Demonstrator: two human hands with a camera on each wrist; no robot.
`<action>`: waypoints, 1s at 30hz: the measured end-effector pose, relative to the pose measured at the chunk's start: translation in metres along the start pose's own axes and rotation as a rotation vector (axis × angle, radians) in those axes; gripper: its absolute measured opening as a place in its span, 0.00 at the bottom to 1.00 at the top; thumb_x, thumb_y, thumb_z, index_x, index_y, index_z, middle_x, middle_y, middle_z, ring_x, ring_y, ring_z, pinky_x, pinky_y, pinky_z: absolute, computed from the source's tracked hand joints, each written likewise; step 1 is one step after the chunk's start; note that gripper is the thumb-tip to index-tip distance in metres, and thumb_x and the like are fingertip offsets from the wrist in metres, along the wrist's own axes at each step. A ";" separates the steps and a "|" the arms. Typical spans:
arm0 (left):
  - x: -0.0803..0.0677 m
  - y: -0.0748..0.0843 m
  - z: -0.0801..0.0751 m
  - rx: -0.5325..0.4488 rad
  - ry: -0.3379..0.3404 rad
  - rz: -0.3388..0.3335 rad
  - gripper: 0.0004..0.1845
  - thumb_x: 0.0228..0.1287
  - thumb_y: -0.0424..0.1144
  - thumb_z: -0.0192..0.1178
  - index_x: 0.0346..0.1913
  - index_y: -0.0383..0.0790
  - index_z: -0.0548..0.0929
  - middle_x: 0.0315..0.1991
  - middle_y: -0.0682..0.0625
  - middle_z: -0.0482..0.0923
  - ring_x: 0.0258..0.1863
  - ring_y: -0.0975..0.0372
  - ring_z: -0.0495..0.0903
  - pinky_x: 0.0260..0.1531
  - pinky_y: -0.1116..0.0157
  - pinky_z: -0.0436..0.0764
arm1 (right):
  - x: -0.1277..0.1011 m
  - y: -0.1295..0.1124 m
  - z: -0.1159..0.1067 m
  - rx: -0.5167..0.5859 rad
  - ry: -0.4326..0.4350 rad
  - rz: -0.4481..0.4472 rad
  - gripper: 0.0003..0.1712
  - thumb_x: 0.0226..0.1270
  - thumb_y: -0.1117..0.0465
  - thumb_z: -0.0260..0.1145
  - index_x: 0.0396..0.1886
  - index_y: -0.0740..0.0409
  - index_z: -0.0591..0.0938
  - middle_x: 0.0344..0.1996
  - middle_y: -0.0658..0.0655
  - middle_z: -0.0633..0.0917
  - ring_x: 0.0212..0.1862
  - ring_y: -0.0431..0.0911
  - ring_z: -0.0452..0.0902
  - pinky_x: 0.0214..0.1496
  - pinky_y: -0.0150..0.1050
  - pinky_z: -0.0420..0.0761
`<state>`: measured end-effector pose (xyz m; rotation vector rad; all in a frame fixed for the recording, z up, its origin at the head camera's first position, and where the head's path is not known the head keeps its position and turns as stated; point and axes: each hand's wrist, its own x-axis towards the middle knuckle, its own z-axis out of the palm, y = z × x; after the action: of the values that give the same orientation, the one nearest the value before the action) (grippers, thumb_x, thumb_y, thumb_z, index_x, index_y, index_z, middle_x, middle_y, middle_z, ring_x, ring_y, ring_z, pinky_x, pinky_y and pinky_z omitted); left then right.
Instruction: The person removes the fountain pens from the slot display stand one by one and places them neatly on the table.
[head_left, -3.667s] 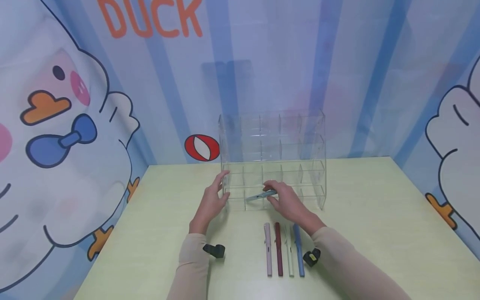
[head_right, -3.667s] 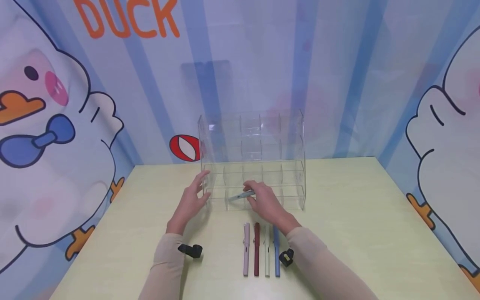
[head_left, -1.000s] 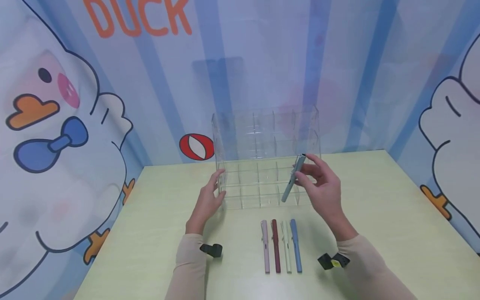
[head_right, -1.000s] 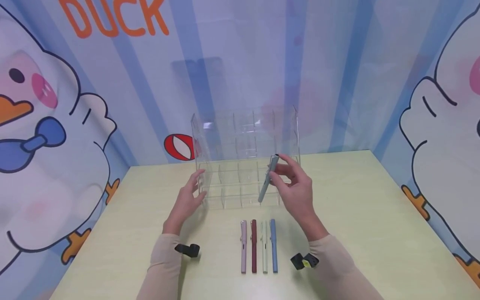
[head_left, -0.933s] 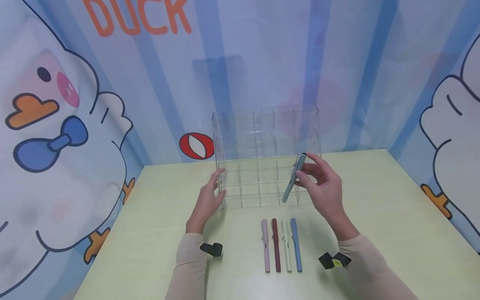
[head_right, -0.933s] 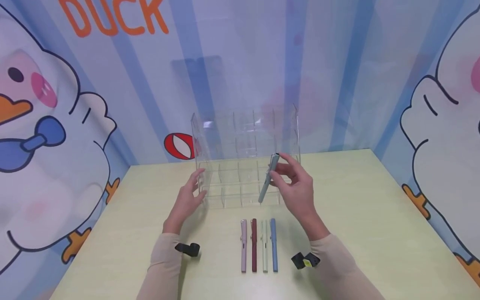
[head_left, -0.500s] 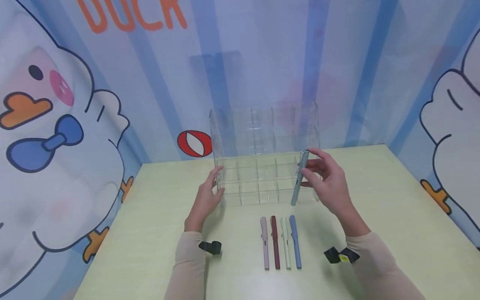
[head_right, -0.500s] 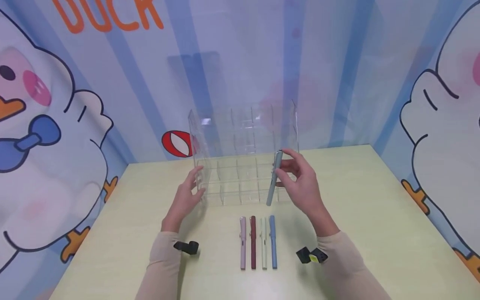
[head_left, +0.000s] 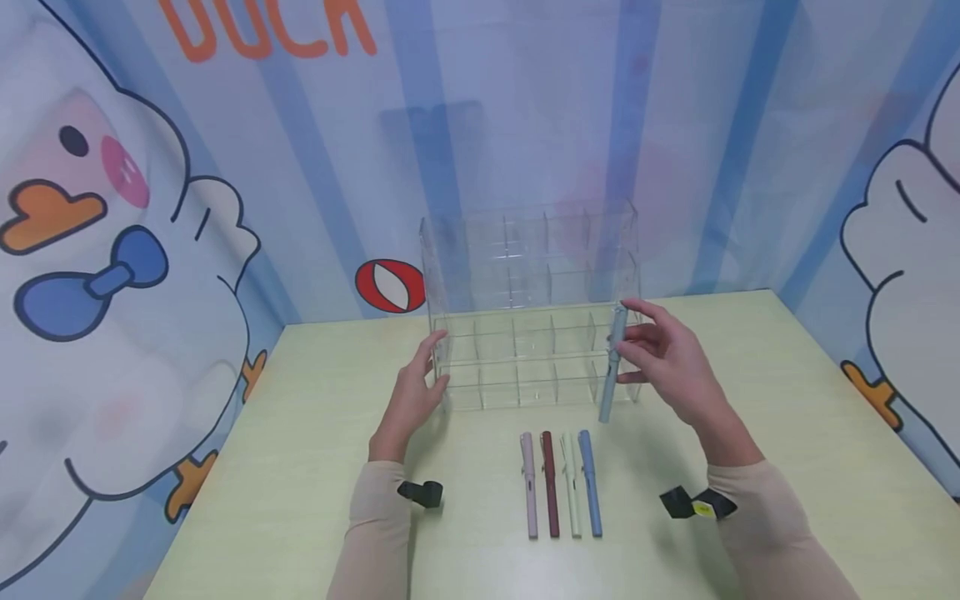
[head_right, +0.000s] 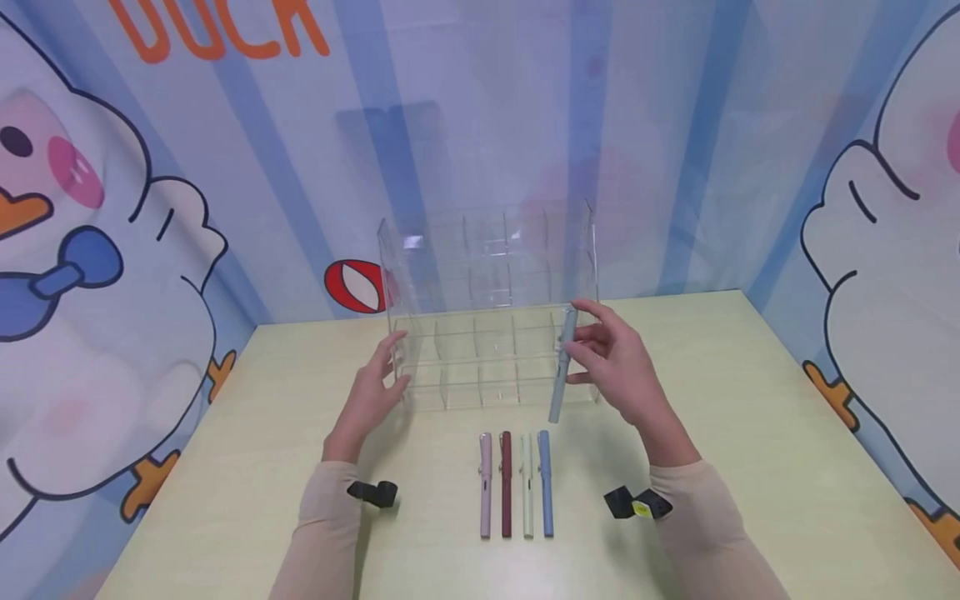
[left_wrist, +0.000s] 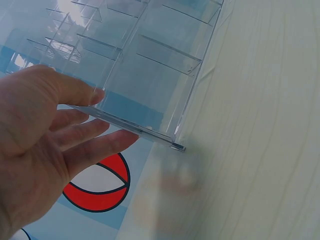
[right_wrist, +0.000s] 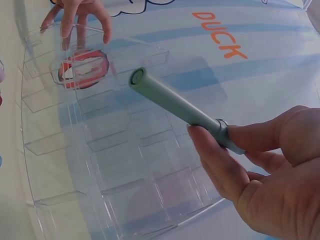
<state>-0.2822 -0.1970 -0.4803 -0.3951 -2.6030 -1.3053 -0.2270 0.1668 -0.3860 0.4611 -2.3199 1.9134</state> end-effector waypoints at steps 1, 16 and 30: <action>0.000 0.000 0.000 0.004 0.001 0.001 0.41 0.66 0.24 0.61 0.75 0.57 0.59 0.74 0.41 0.62 0.66 0.41 0.71 0.60 0.48 0.77 | 0.000 0.000 -0.002 -0.010 -0.007 0.019 0.35 0.73 0.71 0.60 0.76 0.58 0.62 0.51 0.70 0.78 0.44 0.39 0.82 0.38 0.45 0.90; 0.000 0.000 0.000 0.004 -0.007 0.000 0.40 0.67 0.24 0.61 0.76 0.55 0.59 0.74 0.41 0.62 0.66 0.41 0.71 0.61 0.49 0.77 | -0.002 0.002 -0.030 -0.058 -0.226 0.178 0.35 0.73 0.71 0.59 0.76 0.61 0.59 0.49 0.71 0.73 0.45 0.46 0.79 0.39 0.50 0.89; 0.001 0.000 0.000 0.008 -0.005 0.005 0.39 0.67 0.25 0.61 0.76 0.53 0.59 0.74 0.39 0.62 0.65 0.41 0.71 0.61 0.49 0.77 | 0.004 0.020 -0.040 0.070 -0.312 0.275 0.34 0.73 0.69 0.61 0.74 0.64 0.59 0.48 0.67 0.73 0.44 0.49 0.80 0.45 0.52 0.88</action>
<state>-0.2830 -0.1974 -0.4800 -0.4031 -2.6088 -1.2933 -0.2416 0.2079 -0.3957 0.5014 -2.6362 2.1899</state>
